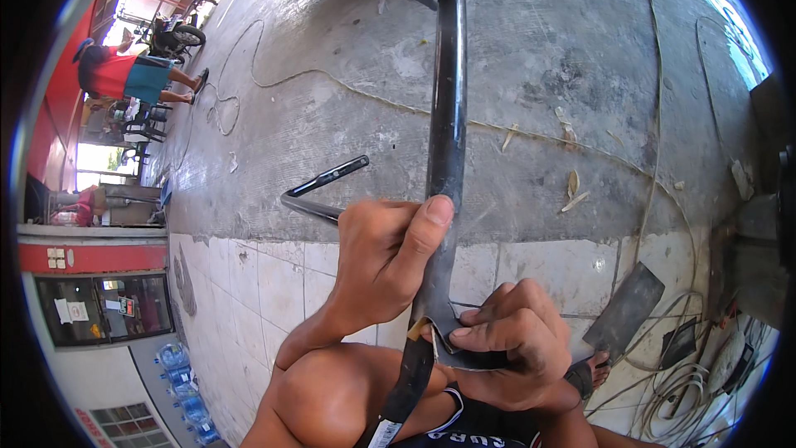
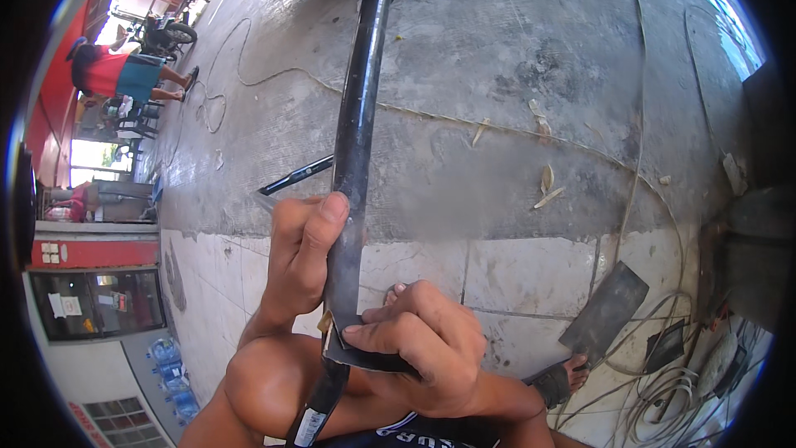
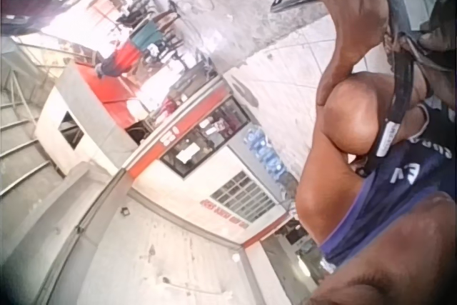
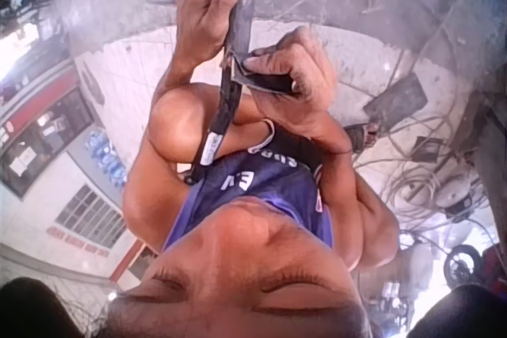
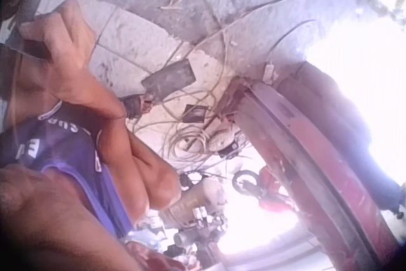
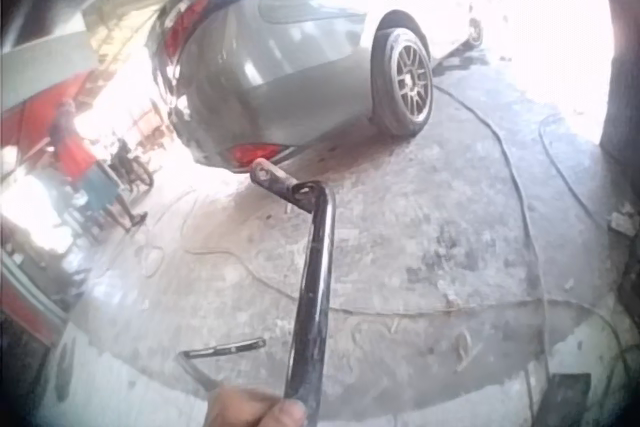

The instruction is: The person sits on the floor and sands a black metal bar using a sanding block. They rotate the bar to sand different sides and edges, then inspect the surface.

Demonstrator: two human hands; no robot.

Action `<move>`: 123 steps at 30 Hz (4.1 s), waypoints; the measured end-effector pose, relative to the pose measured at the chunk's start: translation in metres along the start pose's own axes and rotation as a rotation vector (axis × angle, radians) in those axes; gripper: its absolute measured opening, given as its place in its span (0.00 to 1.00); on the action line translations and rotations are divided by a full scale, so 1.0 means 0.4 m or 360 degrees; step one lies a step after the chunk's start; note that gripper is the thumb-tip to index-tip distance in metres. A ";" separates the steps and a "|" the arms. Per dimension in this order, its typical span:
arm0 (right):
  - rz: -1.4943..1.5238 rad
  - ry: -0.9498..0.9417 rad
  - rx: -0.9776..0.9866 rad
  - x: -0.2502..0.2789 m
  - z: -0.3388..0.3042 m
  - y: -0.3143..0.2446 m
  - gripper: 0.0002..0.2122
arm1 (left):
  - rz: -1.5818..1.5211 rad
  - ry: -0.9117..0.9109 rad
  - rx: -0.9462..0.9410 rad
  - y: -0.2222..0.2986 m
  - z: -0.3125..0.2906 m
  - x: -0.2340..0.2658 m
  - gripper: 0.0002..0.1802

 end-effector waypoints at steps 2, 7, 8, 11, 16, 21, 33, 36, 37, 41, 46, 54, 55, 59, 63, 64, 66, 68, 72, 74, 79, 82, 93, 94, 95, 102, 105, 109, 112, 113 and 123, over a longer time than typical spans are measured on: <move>0.0010 -0.0039 0.0050 -0.004 0.030 -0.002 0.14 | 0.0016 0.0021 0.0023 -0.001 0.007 0.017 0.33; -0.0174 -0.0304 0.0146 0.004 0.041 0.007 0.17 | -0.0239 0.0158 0.0194 -0.014 0.015 0.020 0.33; -0.0184 -0.0284 0.0116 0.009 0.029 0.000 0.16 | -0.0289 0.0167 0.0227 0.004 0.008 0.015 0.33; -0.0146 -0.0215 0.0158 0.000 0.055 0.005 0.16 | -0.0032 0.0084 0.0054 -0.021 0.022 0.021 0.33; -0.0181 -0.0196 0.0202 -0.001 0.030 0.006 0.16 | -0.0114 0.0103 0.0113 -0.002 0.015 0.015 0.33; -0.0263 -0.0123 0.0264 -0.012 0.056 0.015 0.13 | 0.0124 0.0064 -0.0103 0.011 0.030 -0.007 0.34; -0.0101 -0.0081 0.0227 0.001 0.035 0.019 0.12 | -0.0118 0.0097 0.0110 -0.015 0.018 -0.001 0.34; -0.0122 -0.0055 0.0248 -0.010 0.049 0.043 0.13 | -0.0067 0.0116 0.0124 -0.040 0.017 -0.003 0.34; -0.0140 -0.0043 0.0268 -0.009 0.054 0.040 0.13 | -0.0077 0.0104 0.0096 -0.033 0.027 -0.003 0.34; -0.0091 -0.0040 0.0203 0.005 0.036 0.033 0.13 | -0.0008 0.0025 0.0022 -0.028 0.026 -0.014 0.35; -0.0248 -0.0130 0.0285 -0.001 0.068 0.034 0.16 | -0.0109 0.0127 0.0149 -0.012 0.030 -0.013 0.35; -0.0158 -0.0084 0.0234 0.014 0.048 0.030 0.12 | -0.0200 0.0195 0.0229 -0.007 0.026 -0.004 0.34; -0.0160 -0.0039 0.0317 0.003 0.059 0.031 0.12 | -0.0159 0.0192 0.0176 -0.012 0.028 0.000 0.34; -0.0124 0.0025 0.0227 -0.002 0.013 0.023 0.12 | -0.0065 0.0135 0.0073 -0.055 0.012 0.007 0.34; -0.0155 0.0066 0.0341 -0.003 0.050 0.040 0.12 | -0.0246 0.0153 0.0192 -0.030 0.025 -0.016 0.34; -0.0107 0.0035 0.0352 -0.008 0.036 0.046 0.11 | -0.0187 0.0161 0.0178 -0.037 0.019 -0.003 0.34; -0.0040 0.0039 0.0325 -0.016 0.004 0.027 0.11 | -0.0046 0.0106 0.0070 -0.034 0.005 0.026 0.33; -0.0049 -0.0097 0.0253 0.001 0.018 0.022 0.12 | 0.0078 0.0135 0.0129 -0.085 -0.005 0.023 0.39; -0.0137 0.0015 0.0389 -0.015 0.050 0.021 0.13 | -0.0123 0.0134 0.0298 -0.093 -0.008 0.002 0.49; -0.0102 0.0043 0.0326 -0.022 -0.006 0.034 0.13 | -0.0138 0.0082 0.0308 -0.106 -0.010 0.009 0.49; -0.0073 -0.0138 0.0288 -0.010 0.035 0.023 0.14 | 0.0009 -0.0006 0.0201 -0.081 -0.004 0.010 0.46; 0.0102 -0.0198 0.0192 0.007 0.021 0.043 0.13 | 0.0003 -0.0006 0.0172 -0.083 -0.002 0.002 0.41; -0.0287 0.0320 0.0344 0.026 0.158 0.114 0.16 | 0.0391 0.0157 -0.0239 0.008 0.028 -0.020 0.34; -0.0317 0.0338 0.0406 0.021 0.177 0.107 0.15 | 0.0424 0.0099 -0.0258 0.006 0.024 -0.018 0.32; -0.0314 0.0325 0.0417 0.018 0.183 0.101 0.15 | 0.0455 0.0042 -0.0272 0.002 0.019 -0.015 0.30; -0.0423 0.0252 0.0439 0.016 0.172 0.055 0.12 | 0.0023 0.0035 -0.0255 -0.039 0.018 -0.007 0.41; -0.0456 0.0182 0.0440 0.007 0.198 0.064 0.10 | -0.0184 0.0023 -0.0209 -0.028 0.027 -0.034 0.51; -0.0523 0.0165 0.0437 0.007 0.159 0.034 0.10 | 0.0306 -0.0011 -0.0443 -0.035 0.022 -0.010 0.54; -0.0574 0.0143 0.0481 -0.019 0.222 0.037 0.10 | -0.0002 0.0094 -0.0285 -0.044 0.024 -0.051 0.49; -0.0575 0.0124 0.0453 -0.014 0.220 0.042 0.11 | -0.0121 0.0094 -0.0195 -0.031 0.021 -0.059 0.48; -0.0498 0.0160 0.0163 0.033 0.150 0.080 0.12 | 0.0248 -0.0085 -0.0468 -0.028 0.037 -0.064 0.41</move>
Point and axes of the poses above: each hand's wrist, its own z-axis towards the middle knuckle, its own x-axis out of the back of the hand, y = z × x, the point moved 4 cm from there along z, towards the middle knuckle, and after that the axes turned 1 degree about -x, right-handed, at the moved point
